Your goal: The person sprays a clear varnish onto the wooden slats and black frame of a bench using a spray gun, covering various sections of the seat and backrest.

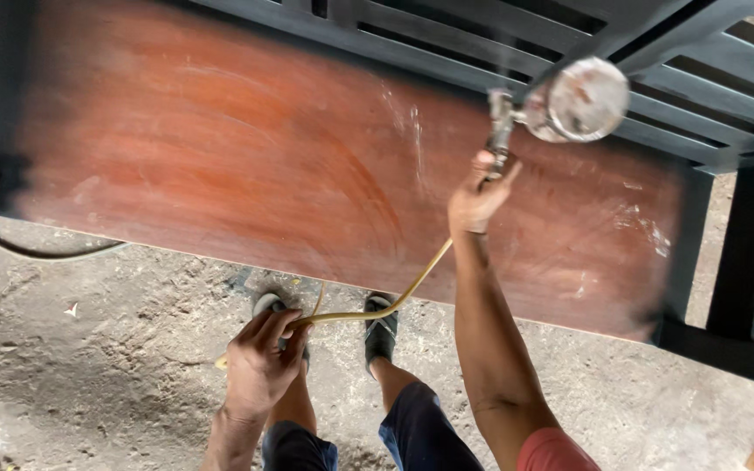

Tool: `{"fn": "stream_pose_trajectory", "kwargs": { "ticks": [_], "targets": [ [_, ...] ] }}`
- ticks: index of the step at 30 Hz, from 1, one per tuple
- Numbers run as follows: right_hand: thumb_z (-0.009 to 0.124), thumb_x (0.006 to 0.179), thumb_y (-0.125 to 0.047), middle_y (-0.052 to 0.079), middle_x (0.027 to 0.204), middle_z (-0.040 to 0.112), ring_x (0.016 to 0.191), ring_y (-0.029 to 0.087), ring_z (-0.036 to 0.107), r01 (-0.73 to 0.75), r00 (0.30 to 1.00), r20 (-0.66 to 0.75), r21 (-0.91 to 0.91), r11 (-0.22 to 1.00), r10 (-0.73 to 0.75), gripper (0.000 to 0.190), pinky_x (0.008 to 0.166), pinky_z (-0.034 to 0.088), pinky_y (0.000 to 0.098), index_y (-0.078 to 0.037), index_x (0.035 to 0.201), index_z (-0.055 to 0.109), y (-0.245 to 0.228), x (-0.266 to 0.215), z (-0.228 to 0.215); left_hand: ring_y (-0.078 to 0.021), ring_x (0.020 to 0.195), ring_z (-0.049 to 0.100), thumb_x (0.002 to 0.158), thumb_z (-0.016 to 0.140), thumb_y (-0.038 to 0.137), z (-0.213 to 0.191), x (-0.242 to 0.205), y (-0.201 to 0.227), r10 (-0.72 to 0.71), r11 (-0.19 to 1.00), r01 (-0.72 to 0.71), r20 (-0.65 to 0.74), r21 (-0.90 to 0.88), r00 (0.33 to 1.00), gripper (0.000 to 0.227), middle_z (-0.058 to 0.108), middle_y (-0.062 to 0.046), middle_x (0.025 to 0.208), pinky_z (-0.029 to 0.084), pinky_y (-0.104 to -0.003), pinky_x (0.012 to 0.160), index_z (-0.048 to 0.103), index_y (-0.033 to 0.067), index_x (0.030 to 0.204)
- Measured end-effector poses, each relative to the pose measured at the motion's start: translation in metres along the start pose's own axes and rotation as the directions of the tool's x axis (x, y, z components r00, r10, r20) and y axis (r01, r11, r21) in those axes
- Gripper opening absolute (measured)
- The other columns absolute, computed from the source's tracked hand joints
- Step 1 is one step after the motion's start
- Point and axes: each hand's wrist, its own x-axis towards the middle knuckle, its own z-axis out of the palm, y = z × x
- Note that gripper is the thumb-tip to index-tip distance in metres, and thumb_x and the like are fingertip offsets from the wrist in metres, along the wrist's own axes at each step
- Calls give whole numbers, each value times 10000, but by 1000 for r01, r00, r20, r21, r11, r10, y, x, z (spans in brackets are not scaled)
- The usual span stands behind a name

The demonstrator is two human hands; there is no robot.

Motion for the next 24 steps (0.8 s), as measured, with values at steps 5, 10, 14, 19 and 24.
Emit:
{"fn": "stream_pose_trajectory", "kwargs": {
  "ticks": [5, 10, 14, 19, 24],
  "targets": [
    [584, 1096, -501, 16, 865, 536, 754, 126, 494, -41, 974, -226, -123, 992, 12, 511, 656, 428, 312, -2, 1156, 492, 38, 7, -11, -233, 739, 767, 817, 808, 96, -4, -1, 9, -17, 999, 18, -17, 32, 1000, 221, 768, -118, 885, 633, -318, 611, 729, 34, 1013],
    [646, 1009, -464, -2, 836, 538, 675, 78, 475, -265, 954, 4, 471, 841, 299, 462, 555, 353, 250, -67, 1173, 476, 31, -2, 26, -218, 746, 768, 826, 793, 92, -16, 4, 14, -14, 1000, 15, -66, 21, 998, 210, 766, -108, 903, 636, -308, 616, 728, 44, 1019],
    [616, 1049, -479, -8, 838, 550, 640, 61, 445, -241, 970, 133, 390, 888, 205, 438, 554, 338, 236, -71, 1113, 471, 9, -16, 66, -203, 705, 753, 820, 800, 98, -28, 4, 20, -70, 996, 74, -80, 47, 994, 184, 756, -89, 847, 615, -318, 592, 741, 59, 990],
    [569, 1162, -482, 49, 858, 540, 747, 170, 508, 148, 947, 258, 183, 972, -193, 422, 678, 457, 331, -65, 1106, 540, -22, -22, 92, -202, 710, 755, 826, 789, 83, -36, -4, 13, -81, 996, 84, -100, 32, 992, 156, 759, -87, 860, 607, -318, 588, 735, 57, 970],
    [528, 1113, -494, 125, 909, 636, 764, 268, 645, 197, 895, 401, 30, 980, -193, 486, 686, 518, 404, -19, 1204, 573, -36, -34, 81, -167, 722, 800, 892, 718, 50, -34, -14, 7, -115, 973, 126, 64, -195, 991, 128, 763, -87, 907, 614, -264, 577, 733, 73, 1017]
  ]
}}
